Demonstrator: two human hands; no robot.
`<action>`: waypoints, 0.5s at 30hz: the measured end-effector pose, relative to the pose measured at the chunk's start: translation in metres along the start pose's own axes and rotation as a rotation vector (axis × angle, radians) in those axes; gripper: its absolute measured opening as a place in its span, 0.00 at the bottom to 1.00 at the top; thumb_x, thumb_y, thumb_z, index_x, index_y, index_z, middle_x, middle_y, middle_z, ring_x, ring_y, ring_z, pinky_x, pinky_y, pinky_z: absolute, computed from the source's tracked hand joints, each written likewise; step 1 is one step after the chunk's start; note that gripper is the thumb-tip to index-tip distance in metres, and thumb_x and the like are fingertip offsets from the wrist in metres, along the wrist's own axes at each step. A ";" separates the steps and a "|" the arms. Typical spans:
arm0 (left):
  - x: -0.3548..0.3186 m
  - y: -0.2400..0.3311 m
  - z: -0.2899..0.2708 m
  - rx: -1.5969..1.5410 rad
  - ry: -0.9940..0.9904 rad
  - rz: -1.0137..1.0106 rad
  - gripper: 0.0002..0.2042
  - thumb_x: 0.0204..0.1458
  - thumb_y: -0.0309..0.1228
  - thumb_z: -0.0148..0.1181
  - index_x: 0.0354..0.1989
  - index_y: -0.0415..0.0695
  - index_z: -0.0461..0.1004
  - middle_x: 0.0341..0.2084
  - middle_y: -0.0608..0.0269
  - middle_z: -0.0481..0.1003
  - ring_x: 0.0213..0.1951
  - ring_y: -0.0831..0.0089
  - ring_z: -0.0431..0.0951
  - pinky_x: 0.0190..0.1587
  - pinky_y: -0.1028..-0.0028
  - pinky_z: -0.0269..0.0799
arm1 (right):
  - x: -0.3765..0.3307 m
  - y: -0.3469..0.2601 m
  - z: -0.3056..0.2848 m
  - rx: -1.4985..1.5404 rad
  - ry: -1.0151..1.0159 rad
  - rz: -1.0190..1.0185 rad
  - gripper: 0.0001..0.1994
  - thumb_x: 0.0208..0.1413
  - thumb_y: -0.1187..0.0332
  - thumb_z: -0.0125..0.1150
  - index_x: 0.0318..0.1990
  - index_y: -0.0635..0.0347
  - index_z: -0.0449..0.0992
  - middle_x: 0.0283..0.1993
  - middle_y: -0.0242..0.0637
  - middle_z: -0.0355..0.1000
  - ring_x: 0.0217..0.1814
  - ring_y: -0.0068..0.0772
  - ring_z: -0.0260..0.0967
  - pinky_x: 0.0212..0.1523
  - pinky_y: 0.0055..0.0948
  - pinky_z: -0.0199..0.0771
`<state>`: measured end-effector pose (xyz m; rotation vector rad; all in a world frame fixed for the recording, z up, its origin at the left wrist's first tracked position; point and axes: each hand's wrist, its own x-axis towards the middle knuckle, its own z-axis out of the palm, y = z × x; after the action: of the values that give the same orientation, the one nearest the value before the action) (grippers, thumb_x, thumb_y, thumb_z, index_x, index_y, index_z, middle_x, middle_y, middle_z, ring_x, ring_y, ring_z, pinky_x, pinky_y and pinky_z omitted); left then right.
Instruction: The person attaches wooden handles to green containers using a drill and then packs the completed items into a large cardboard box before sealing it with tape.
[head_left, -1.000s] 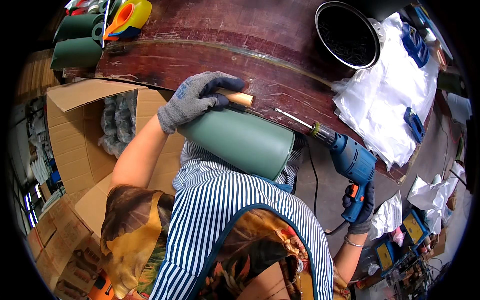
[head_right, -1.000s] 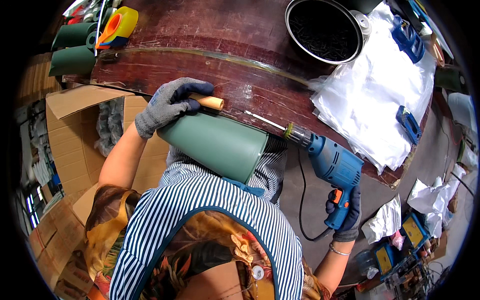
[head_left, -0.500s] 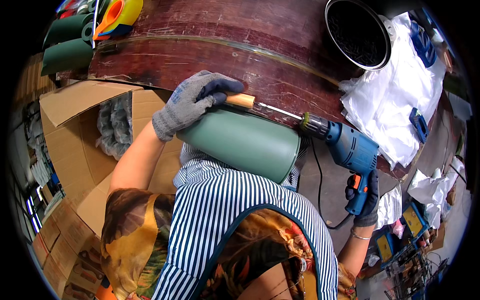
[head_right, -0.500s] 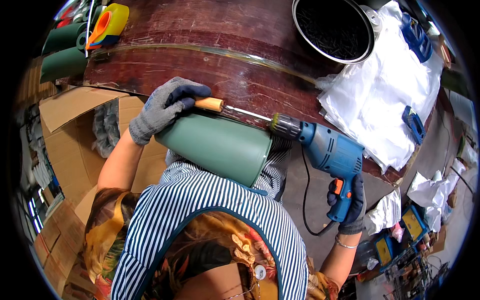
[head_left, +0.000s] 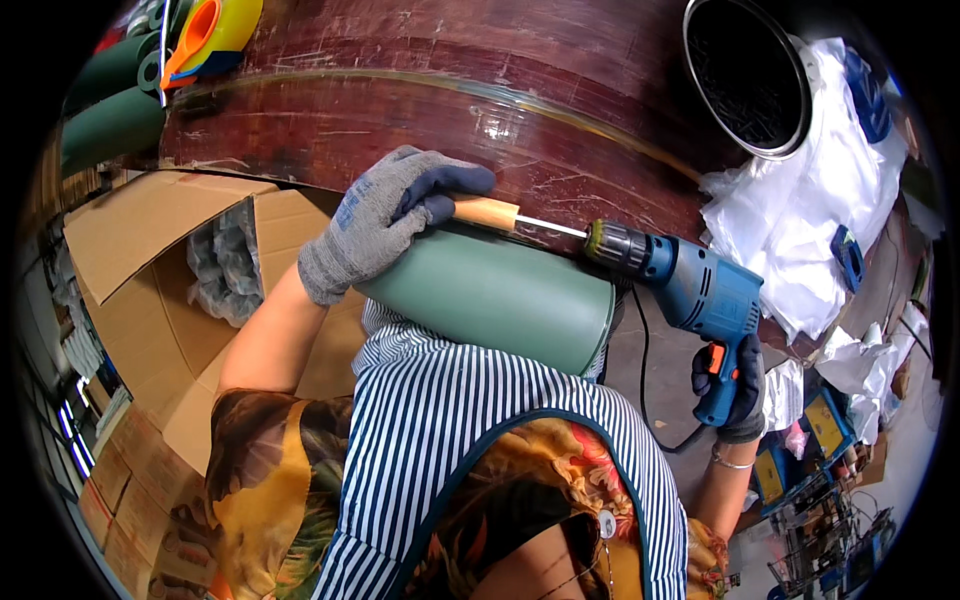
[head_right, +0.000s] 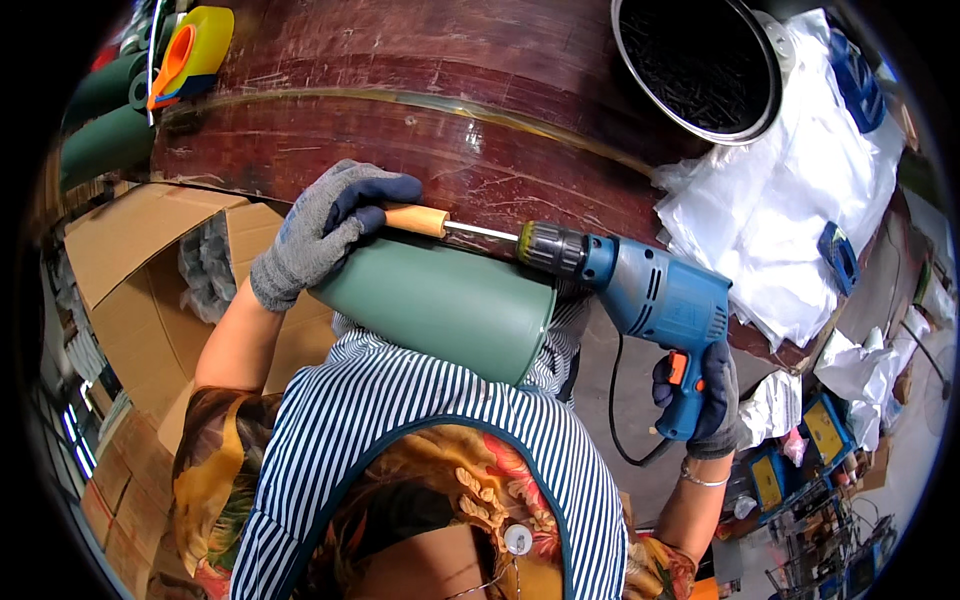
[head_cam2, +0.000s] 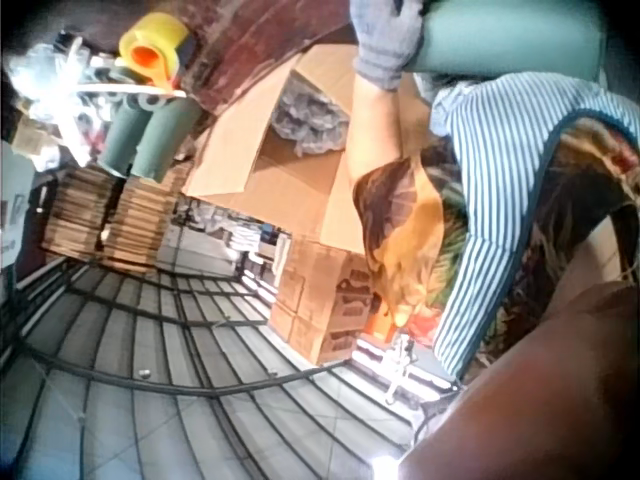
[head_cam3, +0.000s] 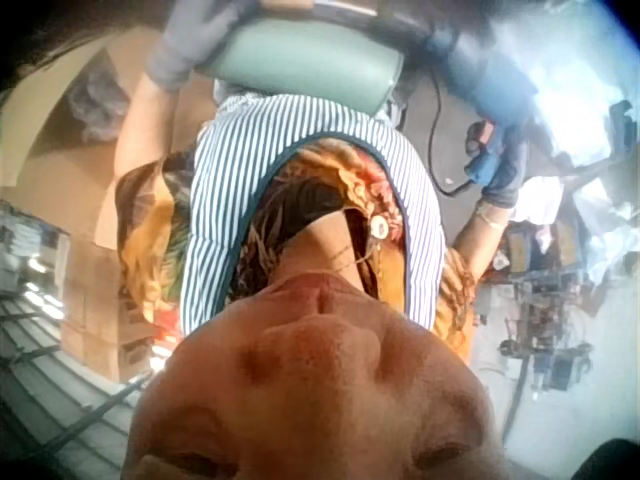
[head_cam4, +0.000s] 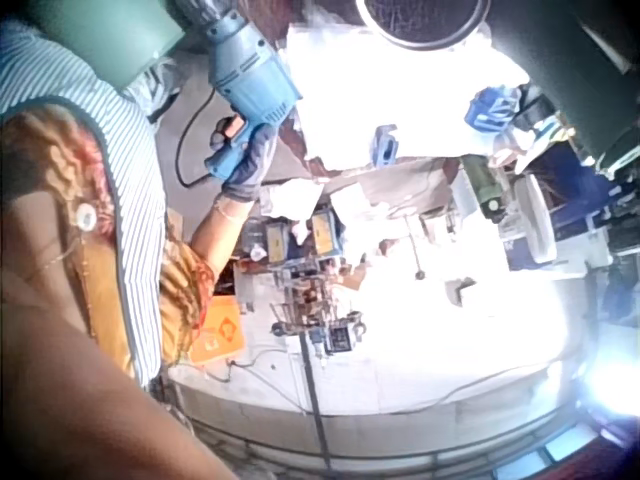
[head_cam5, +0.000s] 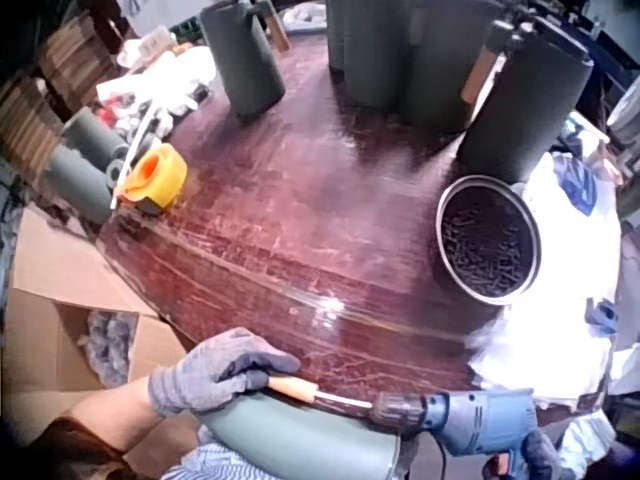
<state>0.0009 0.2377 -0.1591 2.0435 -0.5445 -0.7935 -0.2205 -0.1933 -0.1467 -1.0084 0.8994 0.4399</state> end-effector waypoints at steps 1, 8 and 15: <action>0.001 0.000 -0.001 0.034 -0.001 0.010 0.17 0.55 0.28 0.55 0.53 0.39 0.76 0.49 0.54 0.77 0.54 0.61 0.75 0.61 0.63 0.67 | 0.000 0.006 -0.005 -0.002 -0.013 -0.018 0.27 0.68 0.47 0.49 0.54 0.68 0.69 0.34 0.51 0.76 0.27 0.37 0.76 0.25 0.29 0.77; 0.001 -0.004 0.002 0.000 0.039 0.023 0.18 0.53 0.28 0.55 0.52 0.40 0.77 0.48 0.55 0.78 0.52 0.60 0.75 0.60 0.63 0.68 | 0.010 0.016 -0.010 -0.046 -0.071 -0.157 0.24 0.67 0.50 0.49 0.57 0.63 0.65 0.35 0.48 0.74 0.25 0.34 0.71 0.24 0.27 0.73; 0.001 -0.001 0.001 0.040 0.048 0.045 0.17 0.53 0.29 0.55 0.51 0.40 0.78 0.47 0.55 0.78 0.52 0.59 0.76 0.60 0.62 0.68 | 0.016 0.036 -0.014 -0.096 -0.056 -0.251 0.29 0.64 0.44 0.54 0.57 0.61 0.65 0.37 0.46 0.74 0.25 0.32 0.71 0.23 0.26 0.73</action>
<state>0.0008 0.2364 -0.1606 2.0743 -0.5820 -0.7106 -0.2425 -0.1895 -0.1818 -1.1750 0.6954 0.3001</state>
